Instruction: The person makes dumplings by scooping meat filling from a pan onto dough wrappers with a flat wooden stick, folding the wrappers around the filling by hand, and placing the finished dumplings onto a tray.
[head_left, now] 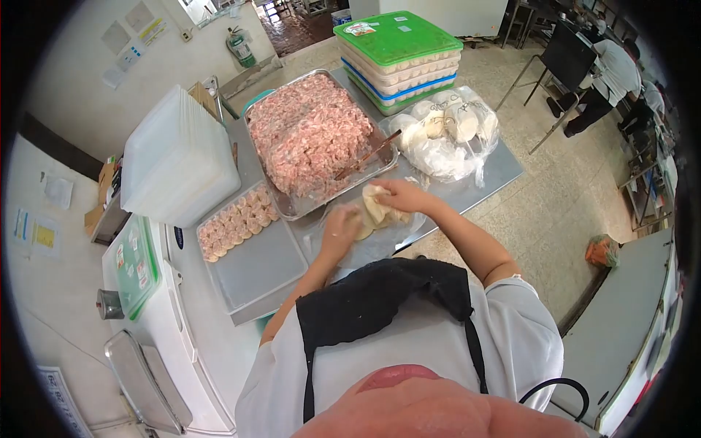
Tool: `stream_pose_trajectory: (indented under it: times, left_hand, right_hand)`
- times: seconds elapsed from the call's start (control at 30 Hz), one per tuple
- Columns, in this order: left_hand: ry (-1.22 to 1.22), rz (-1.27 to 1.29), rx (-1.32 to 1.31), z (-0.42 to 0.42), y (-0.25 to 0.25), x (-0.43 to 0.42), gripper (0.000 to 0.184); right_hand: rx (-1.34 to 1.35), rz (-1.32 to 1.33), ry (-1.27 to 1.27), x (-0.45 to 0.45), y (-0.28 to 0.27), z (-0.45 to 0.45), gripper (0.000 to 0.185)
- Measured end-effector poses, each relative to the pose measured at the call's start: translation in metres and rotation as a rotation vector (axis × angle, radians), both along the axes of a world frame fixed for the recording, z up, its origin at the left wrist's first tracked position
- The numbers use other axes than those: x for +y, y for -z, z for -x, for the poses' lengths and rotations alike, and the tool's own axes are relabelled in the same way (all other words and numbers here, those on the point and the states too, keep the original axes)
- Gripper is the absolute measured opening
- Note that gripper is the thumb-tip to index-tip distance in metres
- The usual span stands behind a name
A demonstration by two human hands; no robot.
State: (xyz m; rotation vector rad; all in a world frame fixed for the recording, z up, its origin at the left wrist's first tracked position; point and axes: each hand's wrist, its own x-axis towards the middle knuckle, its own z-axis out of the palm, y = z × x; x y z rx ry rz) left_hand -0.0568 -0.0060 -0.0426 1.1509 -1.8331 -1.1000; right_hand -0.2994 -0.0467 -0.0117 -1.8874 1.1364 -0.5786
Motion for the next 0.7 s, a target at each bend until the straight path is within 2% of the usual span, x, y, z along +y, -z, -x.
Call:
stream_pose_trajectory:
  times: [0.03,0.07,0.1,0.13,0.17,0.23,0.27,0.37,0.5,0.57,0.7]
  left_hand:
    - [0.026,0.139,-0.295,0.011,0.0,0.008,0.061]
    - [0.053,0.278,-0.589,0.019,0.0,0.014,0.063]
    - [0.054,0.278,-0.589,0.021,0.004,0.017,0.063]
    - [-0.002,0.454,-0.58,0.023,0.011,0.02,0.062]
    - [-0.059,0.631,-0.567,0.024,0.018,0.02,0.061]
    - [-0.079,0.618,-0.551,0.024,0.028,0.013,0.062]
    - [-0.102,0.603,-0.536,0.023,0.032,0.01,0.063]
    - [-0.061,0.533,-0.612,0.023,0.021,0.007,0.065]
    - [-0.124,0.605,-0.739,0.03,-0.007,0.012,0.066]
    - [-0.067,0.417,-0.706,0.031,-0.007,0.009,0.063]
    - [-0.059,0.446,-0.737,0.038,-0.008,0.001,0.056]
  right_hand:
    - [0.002,-0.001,0.001,0.002,0.003,0.002,0.049]
    - [0.137,-0.029,0.013,0.004,0.006,0.004,0.049]
    - [0.271,-0.058,0.024,0.006,0.009,0.005,0.05]
    - [0.089,-0.068,0.054,0.002,0.048,0.01,0.057]
    - [0.088,-0.069,0.056,0.001,0.065,0.011,0.057]
    - [-0.123,-0.151,0.134,0.006,0.072,0.013,0.058]
    - [-0.04,-0.111,0.145,0.008,0.076,0.015,0.056]
    - [-0.059,-0.14,0.125,0.011,0.059,0.016,0.052]
    - [-0.083,-0.148,0.12,0.01,0.057,0.016,0.05]
    - [-0.082,-0.151,0.123,0.009,0.062,0.016,0.05]
    - [-0.059,-0.134,0.11,0.005,0.067,0.016,0.051]
